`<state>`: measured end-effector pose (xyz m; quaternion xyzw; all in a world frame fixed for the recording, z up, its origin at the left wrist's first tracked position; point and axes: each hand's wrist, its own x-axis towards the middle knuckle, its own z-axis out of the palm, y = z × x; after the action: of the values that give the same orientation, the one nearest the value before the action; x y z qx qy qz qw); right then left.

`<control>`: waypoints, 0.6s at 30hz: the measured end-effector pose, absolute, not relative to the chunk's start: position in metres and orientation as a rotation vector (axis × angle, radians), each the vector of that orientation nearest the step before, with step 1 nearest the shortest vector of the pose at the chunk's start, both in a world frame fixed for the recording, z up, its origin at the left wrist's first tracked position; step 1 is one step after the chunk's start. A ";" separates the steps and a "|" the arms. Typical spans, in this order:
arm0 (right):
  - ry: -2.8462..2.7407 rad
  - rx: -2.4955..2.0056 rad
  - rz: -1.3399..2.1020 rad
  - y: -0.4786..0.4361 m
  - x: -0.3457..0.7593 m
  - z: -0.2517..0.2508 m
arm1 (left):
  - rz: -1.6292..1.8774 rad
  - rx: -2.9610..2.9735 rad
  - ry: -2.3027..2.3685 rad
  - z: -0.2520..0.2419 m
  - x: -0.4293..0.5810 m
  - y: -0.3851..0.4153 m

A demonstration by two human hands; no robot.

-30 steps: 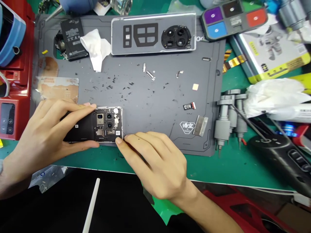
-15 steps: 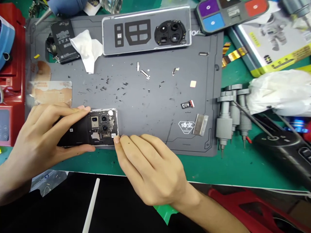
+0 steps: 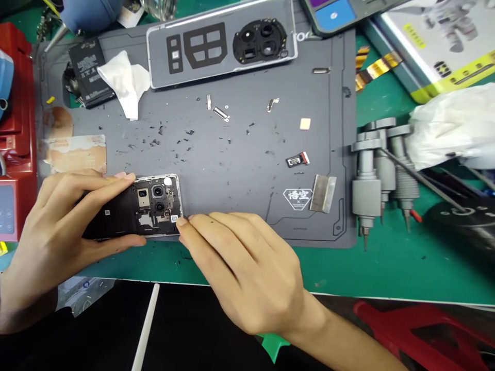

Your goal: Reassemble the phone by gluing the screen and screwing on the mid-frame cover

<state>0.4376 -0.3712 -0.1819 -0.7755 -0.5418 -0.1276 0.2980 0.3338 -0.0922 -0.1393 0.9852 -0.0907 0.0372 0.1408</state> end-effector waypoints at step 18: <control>-1.531 -2.038 -0.453 -0.365 0.445 -0.173 | 0.115 2.848 -0.341 -0.139 0.336 -0.089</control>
<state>0.4451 -0.3651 -0.1730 -0.7573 -0.5689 -0.1685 0.2729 0.3363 -0.0892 -0.1393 0.9830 -0.1178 0.0397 0.1353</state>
